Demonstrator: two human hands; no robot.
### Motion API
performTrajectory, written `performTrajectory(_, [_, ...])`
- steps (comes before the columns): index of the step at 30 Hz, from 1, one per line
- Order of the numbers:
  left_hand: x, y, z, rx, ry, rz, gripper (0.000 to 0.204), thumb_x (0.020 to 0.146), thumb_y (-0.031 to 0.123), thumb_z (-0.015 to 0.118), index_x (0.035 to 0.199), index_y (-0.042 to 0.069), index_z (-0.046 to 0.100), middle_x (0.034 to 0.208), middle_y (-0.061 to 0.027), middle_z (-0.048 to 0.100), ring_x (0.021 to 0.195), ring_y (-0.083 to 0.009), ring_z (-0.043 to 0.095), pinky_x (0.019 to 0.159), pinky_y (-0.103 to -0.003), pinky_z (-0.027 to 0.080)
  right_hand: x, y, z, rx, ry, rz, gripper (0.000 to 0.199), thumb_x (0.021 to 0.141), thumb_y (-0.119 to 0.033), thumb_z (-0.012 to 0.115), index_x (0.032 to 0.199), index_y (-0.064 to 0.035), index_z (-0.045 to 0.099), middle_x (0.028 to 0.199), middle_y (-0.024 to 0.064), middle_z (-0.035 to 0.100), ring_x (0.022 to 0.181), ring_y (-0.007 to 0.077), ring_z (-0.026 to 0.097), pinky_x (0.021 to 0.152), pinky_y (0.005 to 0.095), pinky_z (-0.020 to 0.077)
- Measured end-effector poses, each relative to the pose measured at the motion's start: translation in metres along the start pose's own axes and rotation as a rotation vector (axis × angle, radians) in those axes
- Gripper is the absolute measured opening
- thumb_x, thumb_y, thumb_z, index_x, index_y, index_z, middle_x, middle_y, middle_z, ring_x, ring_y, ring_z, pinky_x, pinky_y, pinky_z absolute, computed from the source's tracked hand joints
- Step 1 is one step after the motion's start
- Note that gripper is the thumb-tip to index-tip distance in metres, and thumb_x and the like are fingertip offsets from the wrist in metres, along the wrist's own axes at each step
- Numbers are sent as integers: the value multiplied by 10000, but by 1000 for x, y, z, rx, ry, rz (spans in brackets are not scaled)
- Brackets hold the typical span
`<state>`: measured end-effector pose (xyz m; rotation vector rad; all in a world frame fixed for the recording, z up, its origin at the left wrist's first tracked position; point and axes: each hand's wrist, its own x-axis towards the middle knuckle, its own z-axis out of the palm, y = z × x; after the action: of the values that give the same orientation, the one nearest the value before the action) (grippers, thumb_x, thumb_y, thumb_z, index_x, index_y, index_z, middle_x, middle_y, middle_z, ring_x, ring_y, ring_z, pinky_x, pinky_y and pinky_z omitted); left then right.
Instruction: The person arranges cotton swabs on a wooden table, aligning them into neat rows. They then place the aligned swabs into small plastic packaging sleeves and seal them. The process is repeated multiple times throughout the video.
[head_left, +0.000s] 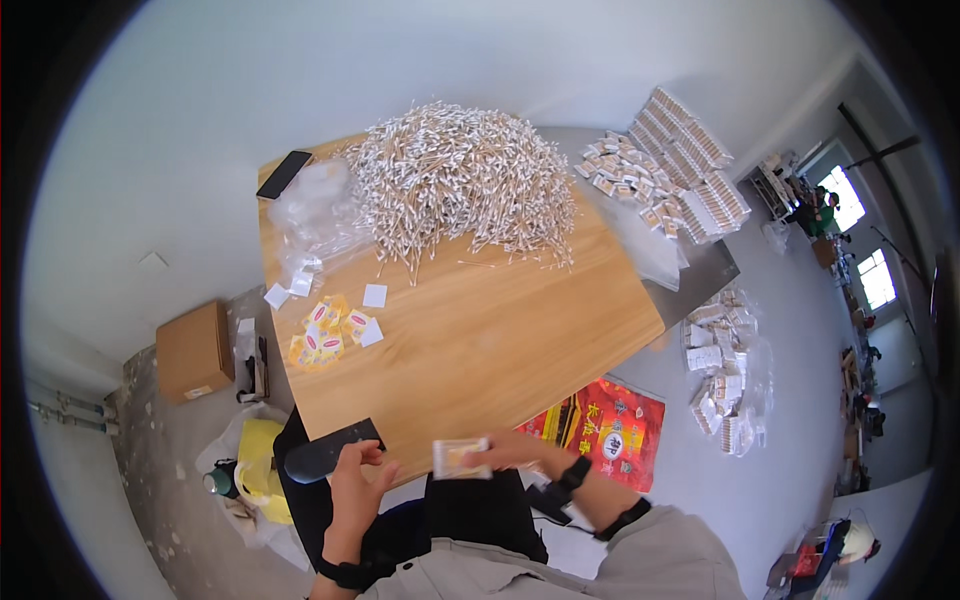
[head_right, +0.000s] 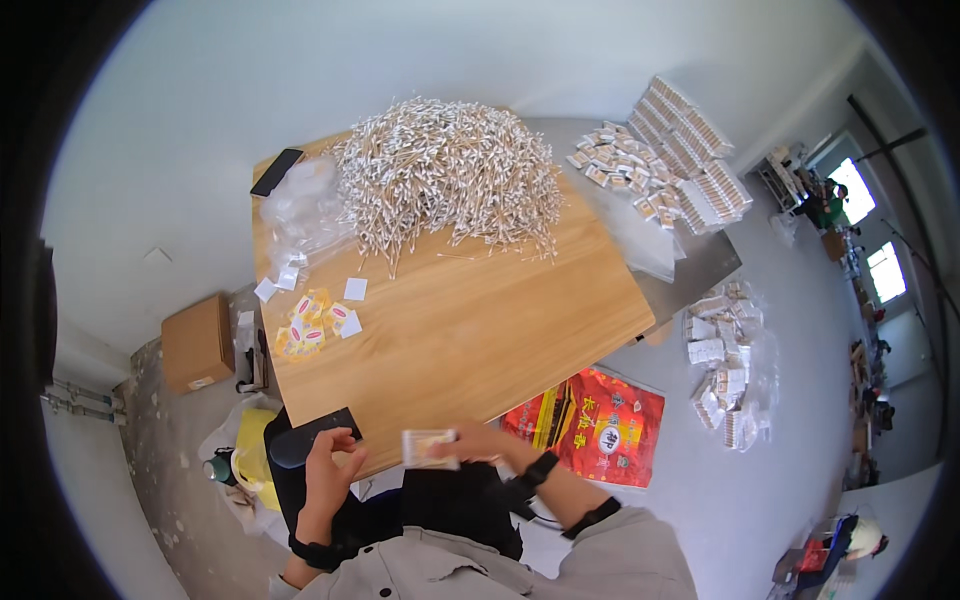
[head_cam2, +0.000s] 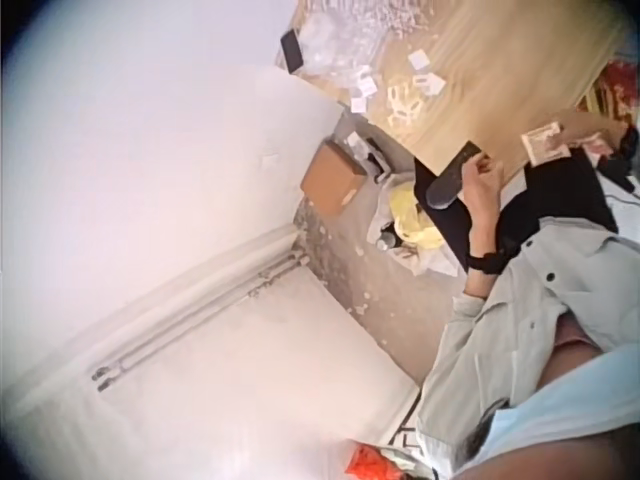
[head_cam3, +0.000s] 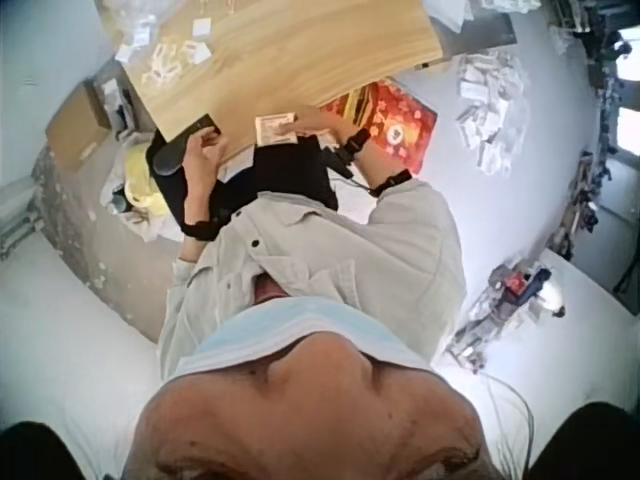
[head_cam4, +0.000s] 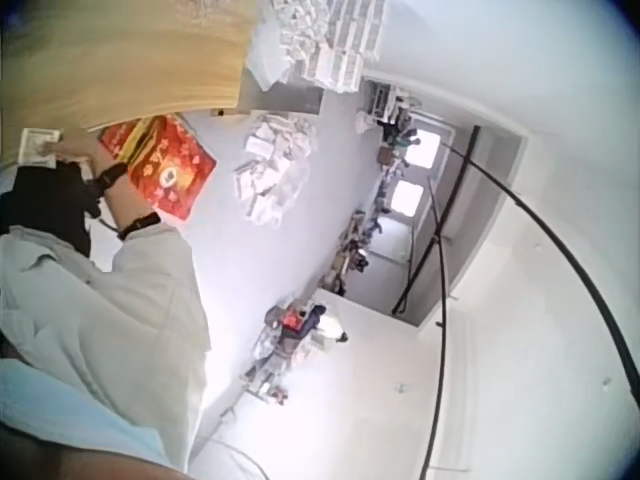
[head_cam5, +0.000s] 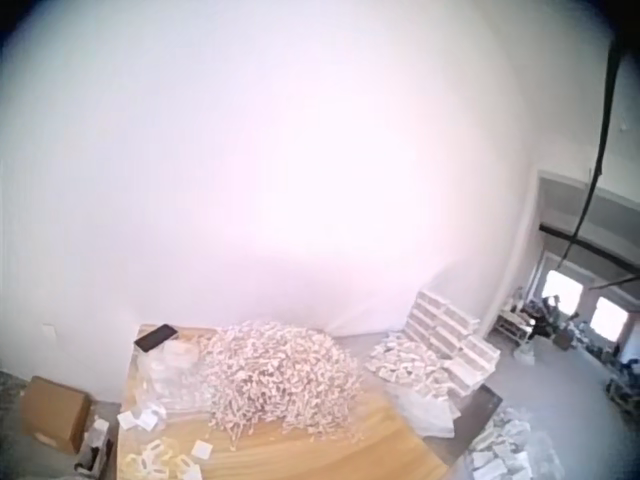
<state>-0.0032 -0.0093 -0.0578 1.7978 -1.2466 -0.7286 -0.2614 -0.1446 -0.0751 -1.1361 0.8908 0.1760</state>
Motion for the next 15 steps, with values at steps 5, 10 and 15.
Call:
performTrajectory(5, [9, -2, 6, -84, -22, -61, 340, 785, 86, 771, 1079, 6, 619, 928, -113, 653, 827, -212, 669, 776, -329, 520, -72, -41, -191, 715, 893, -736, 172, 955, -293, 630, 923, -124, 623, 757, -34, 591, 647, 69, 564, 530, 220, 424])
performTrajectory(10, [14, -19, 15, -28, -159, -28, 251, 802, 102, 742, 1006, 7, 633, 890, -116, 638, 801, -245, 664, 752, -351, 520, -49, -34, -233, 812, 1036, -689, 176, 961, -218, 607, 1058, -71, 620, 810, -19, 639, 674, 67, 600, 516, 209, 456])
performTrajectory(15, [20, -23, 12, 95, -227, -15, 187, 800, 153, 733, 927, 45, 649, 860, -93, 620, 787, -278, 635, 702, -384, 480, 59, -30, -120, 535, 815, -405, 184, 946, -158, 615, 1087, -44, 641, 742, -17, 607, 656, 63, 584, 554, 205, 462])
